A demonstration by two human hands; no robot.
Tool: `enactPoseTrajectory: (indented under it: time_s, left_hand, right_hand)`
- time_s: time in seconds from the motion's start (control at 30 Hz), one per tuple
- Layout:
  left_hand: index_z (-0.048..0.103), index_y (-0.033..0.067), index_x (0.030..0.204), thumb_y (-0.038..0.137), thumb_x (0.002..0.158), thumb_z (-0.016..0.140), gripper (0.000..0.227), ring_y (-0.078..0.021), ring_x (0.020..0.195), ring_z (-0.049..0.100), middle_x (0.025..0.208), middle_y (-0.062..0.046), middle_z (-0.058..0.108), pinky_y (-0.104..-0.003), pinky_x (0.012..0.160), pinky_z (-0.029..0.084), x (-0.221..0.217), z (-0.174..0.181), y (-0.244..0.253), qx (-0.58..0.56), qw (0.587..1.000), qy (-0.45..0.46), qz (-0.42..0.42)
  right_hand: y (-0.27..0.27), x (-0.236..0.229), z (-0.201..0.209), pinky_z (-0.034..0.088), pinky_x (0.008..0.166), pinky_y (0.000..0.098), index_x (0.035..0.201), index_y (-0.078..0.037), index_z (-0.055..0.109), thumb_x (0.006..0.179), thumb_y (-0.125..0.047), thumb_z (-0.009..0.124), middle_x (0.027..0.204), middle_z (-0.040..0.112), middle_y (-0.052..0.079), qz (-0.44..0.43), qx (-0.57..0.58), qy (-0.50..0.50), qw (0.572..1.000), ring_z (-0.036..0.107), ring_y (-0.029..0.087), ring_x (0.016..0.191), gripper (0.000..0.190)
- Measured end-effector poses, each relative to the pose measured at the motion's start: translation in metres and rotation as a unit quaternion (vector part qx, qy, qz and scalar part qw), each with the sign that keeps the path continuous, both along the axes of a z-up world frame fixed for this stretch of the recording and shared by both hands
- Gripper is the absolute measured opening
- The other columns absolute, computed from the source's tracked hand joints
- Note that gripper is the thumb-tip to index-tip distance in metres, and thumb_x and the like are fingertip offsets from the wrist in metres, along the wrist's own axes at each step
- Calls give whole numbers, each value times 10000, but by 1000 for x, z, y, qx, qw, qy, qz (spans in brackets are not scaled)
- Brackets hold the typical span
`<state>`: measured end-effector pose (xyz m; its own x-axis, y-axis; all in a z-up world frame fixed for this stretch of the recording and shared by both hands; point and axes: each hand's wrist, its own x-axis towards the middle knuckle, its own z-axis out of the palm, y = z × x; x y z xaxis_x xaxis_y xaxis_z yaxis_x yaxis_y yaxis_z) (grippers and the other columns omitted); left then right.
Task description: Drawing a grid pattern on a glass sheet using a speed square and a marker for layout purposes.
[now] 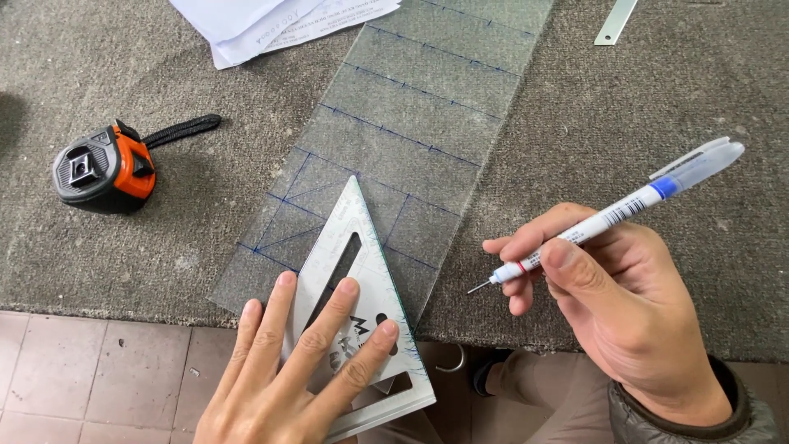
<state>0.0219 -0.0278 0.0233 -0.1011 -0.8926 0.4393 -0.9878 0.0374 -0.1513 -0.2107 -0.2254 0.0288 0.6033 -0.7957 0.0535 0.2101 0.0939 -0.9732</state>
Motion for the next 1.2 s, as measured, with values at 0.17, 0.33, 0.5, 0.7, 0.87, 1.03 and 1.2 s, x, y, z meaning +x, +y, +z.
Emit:
enactPoseTrajectory:
  time_s: [0.17,0.33,0.5,0.7,0.87,1.03,1.2]
  left_hand:
    - [665,427,1481,229,1152,366,486,-484,1367,689,1579,-13,651,-561,1041,612,0,1,0,7,1000,-10,3]
    - [670,430,1474,242,1155,381,470,-485,1363,695,1574,-11,655,-570,1027,627,-2,0,-1,0,1000,-10,7]
    - [668,426,1476,253,1158,377,464,-488,1374,685,1577,-12,651,-574,1041,617,-2,-1,0,4,1000,0,9]
    - [671,418,1470,247,1157,382,459,-504,1377,679,1578,-23,651,-592,1061,604,1,-3,1,4,1000,26,6]
    - [647,422,1502,324,1165,337,468,-499,1421,645,1602,-19,630,-592,1100,575,0,-3,3,14,999,31,10]
    - [655,418,1493,276,1158,368,463,-518,1408,647,1596,-31,634,-610,1077,587,-1,-6,2,7,999,31,5]
    - [661,412,1493,311,1162,353,463,-521,1399,657,1589,-35,640,-611,1081,587,-2,-4,3,-2,999,39,8]
  right_hand:
    - [1,1,1,610,672,353,1075,96,758,1094,-223,626,1104,799,300,0,2,1,1000,705,297,756,346]
    - [1,1,2,614,660,340,1082,95,756,1093,-217,625,1095,803,303,1,2,2,1000,715,276,782,339]
    - [0,-1,-1,630,661,341,1083,107,754,1099,-200,614,1116,790,300,2,-5,1,1000,732,279,800,338]
    - [0,0,-1,605,681,358,1085,99,753,1098,-198,614,1110,797,324,1,-3,3,1000,692,293,732,328]
    - [0,-1,-3,617,677,354,1089,93,754,1091,-187,626,1128,801,321,-4,1,-3,1000,707,289,760,308]
    - [0,-1,-2,615,693,347,1106,87,751,1102,-192,610,1145,809,338,2,1,1,1000,703,285,727,313]
    - [0,-1,-2,621,686,341,1105,84,752,1104,-200,610,1135,808,343,0,-5,3,1000,711,281,725,318]
